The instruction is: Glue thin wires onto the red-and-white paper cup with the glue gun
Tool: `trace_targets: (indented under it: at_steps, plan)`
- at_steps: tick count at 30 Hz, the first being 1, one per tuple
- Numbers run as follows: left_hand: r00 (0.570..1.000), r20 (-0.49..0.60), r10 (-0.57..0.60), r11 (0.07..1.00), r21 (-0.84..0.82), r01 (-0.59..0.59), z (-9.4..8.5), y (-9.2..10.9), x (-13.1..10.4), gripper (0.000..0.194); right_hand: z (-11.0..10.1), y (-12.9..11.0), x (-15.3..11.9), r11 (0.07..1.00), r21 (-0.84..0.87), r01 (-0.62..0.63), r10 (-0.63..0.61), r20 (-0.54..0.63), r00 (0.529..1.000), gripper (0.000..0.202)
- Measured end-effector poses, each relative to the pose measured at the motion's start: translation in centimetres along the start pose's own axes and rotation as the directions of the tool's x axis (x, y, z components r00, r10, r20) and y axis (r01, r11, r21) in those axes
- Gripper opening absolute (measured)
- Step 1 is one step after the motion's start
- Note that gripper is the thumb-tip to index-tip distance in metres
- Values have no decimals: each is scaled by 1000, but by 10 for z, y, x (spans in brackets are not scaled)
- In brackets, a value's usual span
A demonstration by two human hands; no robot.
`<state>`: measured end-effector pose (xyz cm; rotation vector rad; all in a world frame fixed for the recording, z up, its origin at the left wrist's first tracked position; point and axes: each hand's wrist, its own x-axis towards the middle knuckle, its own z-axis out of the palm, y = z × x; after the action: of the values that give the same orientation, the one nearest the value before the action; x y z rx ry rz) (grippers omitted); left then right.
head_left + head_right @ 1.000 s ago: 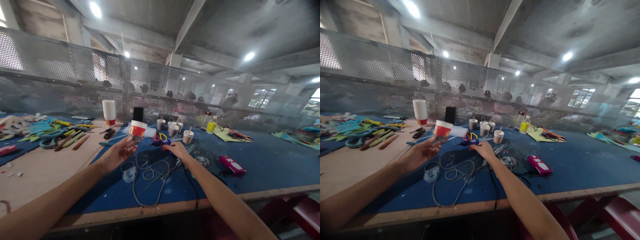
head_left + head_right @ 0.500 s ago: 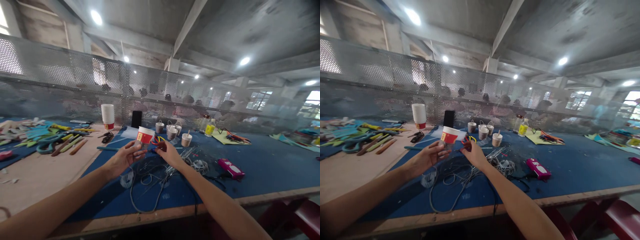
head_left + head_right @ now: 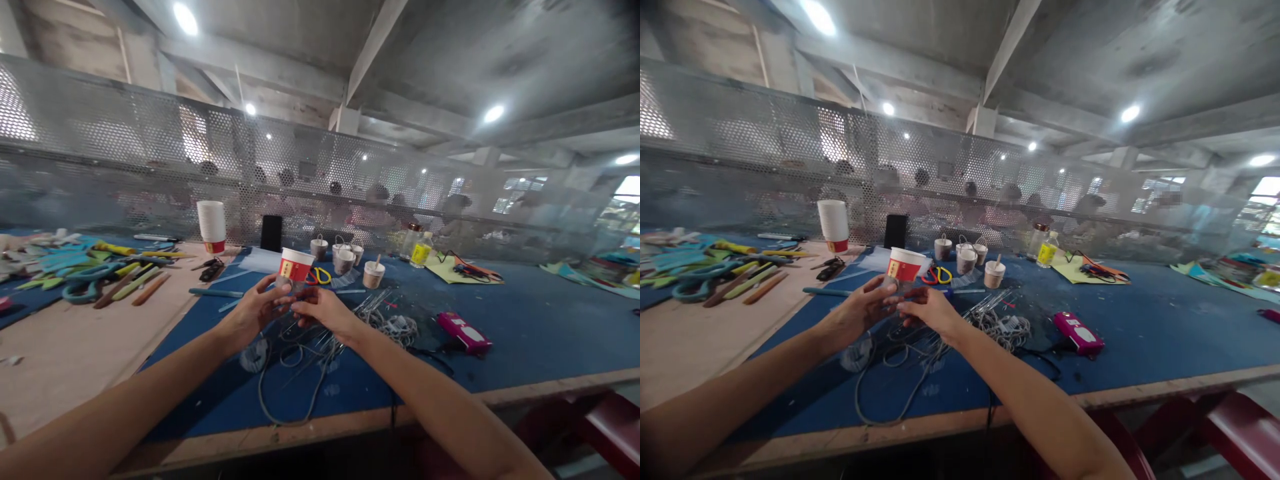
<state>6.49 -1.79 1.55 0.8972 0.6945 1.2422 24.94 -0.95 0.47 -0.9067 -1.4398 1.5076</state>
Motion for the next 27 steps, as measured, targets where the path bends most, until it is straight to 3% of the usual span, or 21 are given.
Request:
trace_targets:
  at_steps: [4,11,18,27]
  plan:
    - [1000,-5,4,1000,-15,-4,-1,1,0,33,-3,1,-2,997,-44,61,-63,-55,996,36]
    - [999,41,11,999,-52,-9,-7,3,1,24,-6,-9,-8,996,-23,81,-82,-67,994,40]
    - [998,68,1,999,-52,3,-3,6,-3,20,-12,-9,-4,956,-195,219,-255,-186,949,31]
    - [998,67,-1,998,-62,5,-3,5,-4,20,-14,-10,-6,949,-219,229,-276,-221,935,29]
